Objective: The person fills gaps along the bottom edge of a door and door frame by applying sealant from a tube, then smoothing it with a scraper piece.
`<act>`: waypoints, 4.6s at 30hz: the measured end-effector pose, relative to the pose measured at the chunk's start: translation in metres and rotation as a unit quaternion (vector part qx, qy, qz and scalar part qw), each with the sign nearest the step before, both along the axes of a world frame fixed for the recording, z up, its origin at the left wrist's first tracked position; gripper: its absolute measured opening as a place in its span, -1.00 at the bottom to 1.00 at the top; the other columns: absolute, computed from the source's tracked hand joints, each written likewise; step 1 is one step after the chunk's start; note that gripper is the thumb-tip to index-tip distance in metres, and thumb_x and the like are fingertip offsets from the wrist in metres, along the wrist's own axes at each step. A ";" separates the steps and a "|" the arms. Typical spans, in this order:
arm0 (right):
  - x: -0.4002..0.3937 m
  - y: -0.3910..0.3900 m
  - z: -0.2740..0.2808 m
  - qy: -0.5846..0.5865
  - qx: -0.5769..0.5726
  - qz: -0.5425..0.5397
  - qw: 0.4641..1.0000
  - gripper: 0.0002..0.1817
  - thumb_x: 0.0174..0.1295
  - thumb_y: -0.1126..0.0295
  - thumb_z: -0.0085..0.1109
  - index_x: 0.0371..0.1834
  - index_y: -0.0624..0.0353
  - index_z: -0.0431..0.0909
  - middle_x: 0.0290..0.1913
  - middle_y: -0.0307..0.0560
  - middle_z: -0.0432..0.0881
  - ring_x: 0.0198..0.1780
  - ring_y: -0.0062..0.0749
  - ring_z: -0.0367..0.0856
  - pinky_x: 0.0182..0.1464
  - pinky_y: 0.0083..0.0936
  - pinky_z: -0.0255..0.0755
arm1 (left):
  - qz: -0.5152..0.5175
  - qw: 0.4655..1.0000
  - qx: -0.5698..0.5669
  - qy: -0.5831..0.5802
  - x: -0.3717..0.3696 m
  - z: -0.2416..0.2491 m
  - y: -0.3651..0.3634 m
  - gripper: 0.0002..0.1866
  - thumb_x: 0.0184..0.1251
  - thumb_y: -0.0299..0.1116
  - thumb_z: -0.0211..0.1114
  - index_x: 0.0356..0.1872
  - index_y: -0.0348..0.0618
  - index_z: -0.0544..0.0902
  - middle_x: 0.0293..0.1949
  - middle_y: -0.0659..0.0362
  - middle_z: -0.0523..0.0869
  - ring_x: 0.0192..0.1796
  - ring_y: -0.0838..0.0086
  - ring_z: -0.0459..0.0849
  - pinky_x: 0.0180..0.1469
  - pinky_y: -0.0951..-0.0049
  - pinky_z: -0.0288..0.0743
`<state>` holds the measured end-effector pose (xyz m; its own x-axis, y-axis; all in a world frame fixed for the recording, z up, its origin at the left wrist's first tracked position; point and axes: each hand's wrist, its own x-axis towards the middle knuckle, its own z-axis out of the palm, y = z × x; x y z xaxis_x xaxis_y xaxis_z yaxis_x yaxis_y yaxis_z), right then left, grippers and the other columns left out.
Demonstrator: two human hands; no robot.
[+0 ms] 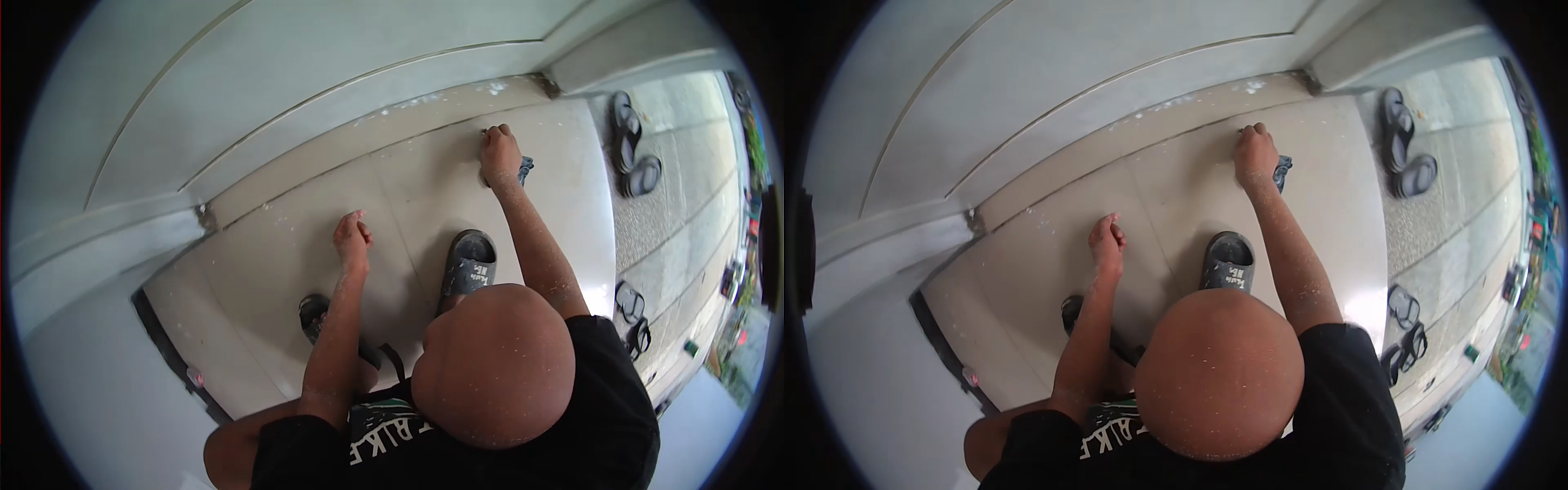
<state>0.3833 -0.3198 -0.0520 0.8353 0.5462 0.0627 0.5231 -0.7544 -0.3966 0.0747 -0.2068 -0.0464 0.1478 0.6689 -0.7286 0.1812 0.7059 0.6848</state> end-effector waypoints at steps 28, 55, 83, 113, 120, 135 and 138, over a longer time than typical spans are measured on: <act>-0.053 -0.038 0.261 0.661 0.648 0.067 0.374 -0.16 0.43 -0.37 -0.26 0.59 -0.05 0.09 0.61 0.15 0.06 0.60 0.15 0.04 0.58 0.17 -0.03 | -0.342 0.865 0.125 -0.345 0.123 0.143 0.030 -0.72 0.55 -0.26 0.22 0.06 -0.28 0.59 -0.13 0.27 0.67 -0.16 0.68 0.57 -0.09 0.55 0.51; -0.178 -0.423 0.759 0.327 0.651 -0.432 0.531 -0.53 0.34 0.15 0.35 0.12 0.28 0.54 -0.05 -0.15 0.66 0.01 -0.50 0.62 0.13 -0.49 0.48 | -0.895 0.389 -0.119 -0.182 0.266 0.776 -0.368 -0.36 0.40 -0.44 0.34 0.43 -0.27 0.28 0.11 0.03 0.67 0.15 0.39 0.64 0.16 0.36 0.54; 0.031 -0.949 1.001 -0.237 0.661 -0.508 0.500 -0.56 0.21 0.58 0.29 0.11 0.13 0.35 0.16 0.02 0.55 0.24 -0.33 0.55 0.33 -0.31 0.42 | -0.882 0.066 0.081 -0.460 0.548 1.014 -1.020 -0.29 0.26 0.03 0.42 0.31 -0.18 0.47 0.20 0.02 0.50 0.29 0.22 0.49 0.30 0.12 0.34; 0.192 -1.612 0.869 0.039 0.652 -0.581 0.485 -0.68 0.30 0.41 0.35 0.07 0.28 0.62 -0.04 -0.15 0.70 0.01 -0.54 0.62 0.13 -0.51 0.48 | -0.965 0.074 -0.143 -0.207 0.719 0.902 -1.709 -0.62 0.41 -0.44 0.37 0.17 -0.22 0.49 -0.09 0.11 0.76 0.05 0.49 0.72 0.15 0.39 0.59; 0.244 -1.760 0.759 0.092 0.667 -0.643 0.365 -0.70 0.33 0.41 0.32 0.07 0.31 0.62 -0.11 -0.22 0.69 -0.13 -0.61 0.61 -0.05 -0.62 0.48 | -0.973 0.122 -0.161 -0.112 0.761 0.760 -1.862 -0.57 0.41 -0.38 0.37 0.23 -0.22 0.47 -0.14 0.18 0.75 -0.09 0.57 0.68 -0.03 0.54 0.55; 0.363 -2.095 0.271 0.275 0.586 -0.654 0.391 -0.61 0.30 0.35 0.33 0.11 0.32 0.58 -0.22 -0.19 0.71 -0.30 -0.65 0.61 -0.27 -0.60 0.51 | -0.868 0.275 0.413 -0.004 0.813 0.104 -2.059 0.46 -0.24 0.04 0.74 0.52 -0.34 -0.16 0.42 -0.23 0.29 0.45 -0.05 0.34 0.51 0.04 0.15; 0.386 -2.125 0.214 0.284 0.568 -0.616 0.465 -0.64 0.29 0.35 0.33 0.08 0.30 0.62 -0.22 -0.21 0.71 -0.28 -0.63 0.62 -0.22 -0.58 0.52 | -0.861 0.396 0.263 -0.182 0.814 0.044 -2.061 0.40 -0.24 -0.09 0.77 0.51 -0.30 -0.10 0.40 -0.16 0.34 0.43 0.09 0.40 0.50 0.12 0.19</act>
<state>0.7695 -2.4451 0.1620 0.5287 -0.4853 -0.6964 -0.4620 0.5237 -0.7157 0.8888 -2.2675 -0.0024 0.7459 -0.6063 -0.2756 -0.0950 -0.5065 0.8570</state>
